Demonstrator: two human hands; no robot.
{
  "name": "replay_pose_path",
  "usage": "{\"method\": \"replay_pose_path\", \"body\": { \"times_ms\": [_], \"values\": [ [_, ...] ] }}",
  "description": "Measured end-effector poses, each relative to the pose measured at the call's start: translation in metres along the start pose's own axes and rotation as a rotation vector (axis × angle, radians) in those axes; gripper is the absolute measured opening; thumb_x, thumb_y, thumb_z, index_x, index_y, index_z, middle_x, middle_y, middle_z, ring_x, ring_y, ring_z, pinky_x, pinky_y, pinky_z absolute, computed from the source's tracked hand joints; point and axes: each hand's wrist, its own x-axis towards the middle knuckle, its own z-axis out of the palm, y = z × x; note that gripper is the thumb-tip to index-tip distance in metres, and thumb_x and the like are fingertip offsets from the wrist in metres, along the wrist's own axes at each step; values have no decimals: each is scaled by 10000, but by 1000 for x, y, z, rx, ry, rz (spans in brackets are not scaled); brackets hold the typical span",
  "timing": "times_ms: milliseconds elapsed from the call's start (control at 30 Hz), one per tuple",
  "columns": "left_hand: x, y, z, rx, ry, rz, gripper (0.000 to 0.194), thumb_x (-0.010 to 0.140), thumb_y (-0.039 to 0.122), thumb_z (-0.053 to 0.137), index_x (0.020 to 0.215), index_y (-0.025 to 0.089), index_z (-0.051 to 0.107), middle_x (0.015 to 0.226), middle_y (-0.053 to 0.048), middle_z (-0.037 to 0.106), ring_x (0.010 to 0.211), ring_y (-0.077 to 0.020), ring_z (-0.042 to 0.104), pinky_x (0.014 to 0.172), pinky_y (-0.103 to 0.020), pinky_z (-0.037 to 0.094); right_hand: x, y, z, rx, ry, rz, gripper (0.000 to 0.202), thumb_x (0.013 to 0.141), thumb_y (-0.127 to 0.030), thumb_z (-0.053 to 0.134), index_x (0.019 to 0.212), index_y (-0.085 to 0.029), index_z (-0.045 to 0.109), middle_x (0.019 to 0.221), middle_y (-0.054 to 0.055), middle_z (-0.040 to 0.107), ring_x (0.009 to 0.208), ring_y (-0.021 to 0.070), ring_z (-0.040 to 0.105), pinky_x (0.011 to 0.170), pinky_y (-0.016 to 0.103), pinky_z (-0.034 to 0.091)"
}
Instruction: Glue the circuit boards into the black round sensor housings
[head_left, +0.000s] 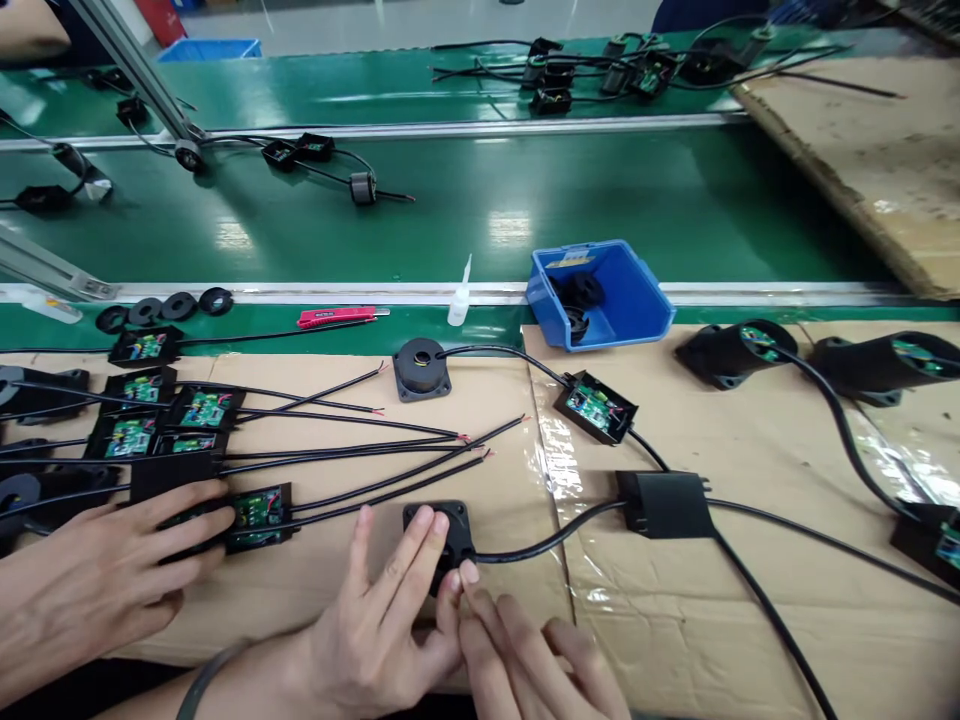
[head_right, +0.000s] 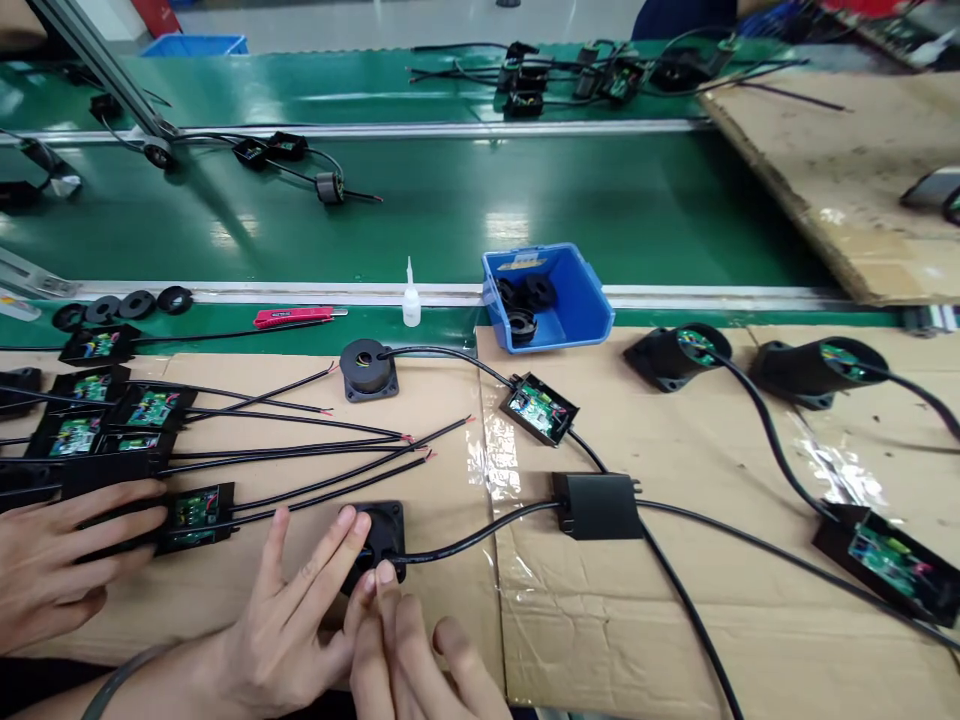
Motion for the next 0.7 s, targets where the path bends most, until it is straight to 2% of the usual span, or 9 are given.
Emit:
{"method": "replay_pose_path", "body": {
  "times_ms": [100,200,333,500,600,700],
  "values": [
    [1,-1,1,-41,21,-40,65,906,106,593,904,145,645,1073,-193,757,1186,-315,660,1158,-694,219,-3,9,0,96,-6,-33,191,958,-138,531,922,-170,716,951,47,799,764,152,710,701,309,430],
    [0,-4,-1,-144,3,-89,81,922,146,565,886,162,636,1150,-214,731,1279,-341,583,1143,-727,189,-9,15,-1,171,7,-49,185,911,-117,558,832,-225,685,1008,18,793,755,149,699,713,305,463],
    [-5,-6,-2,-277,-32,-110,265,960,354,519,950,131,663,1253,-281,661,1354,-405,488,1132,-765,60,-10,10,0,214,29,-37,217,877,-81,549,728,-226,610,1045,28,786,738,155,687,664,301,473],
    [-7,-9,-3,-346,6,-118,363,917,392,544,1058,68,626,1246,-290,662,1320,-415,525,1164,-707,-45,-3,2,6,245,80,45,226,883,-76,523,702,-205,564,1005,84,790,725,174,673,628,307,454],
    [-4,-22,-10,-419,-44,-79,632,850,486,652,1261,29,504,1203,-260,693,1332,-419,508,1167,-660,-141,0,-1,10,198,73,1,226,926,-106,488,765,-172,631,926,90,790,730,169,666,612,308,434],
    [1,-42,-17,-545,-186,-127,1018,758,654,713,1461,63,274,1247,-231,679,1351,-405,493,1152,-669,-171,3,-6,13,67,64,-74,268,947,-87,444,888,-108,705,905,109,785,729,162,656,621,326,408]
  ]
}}
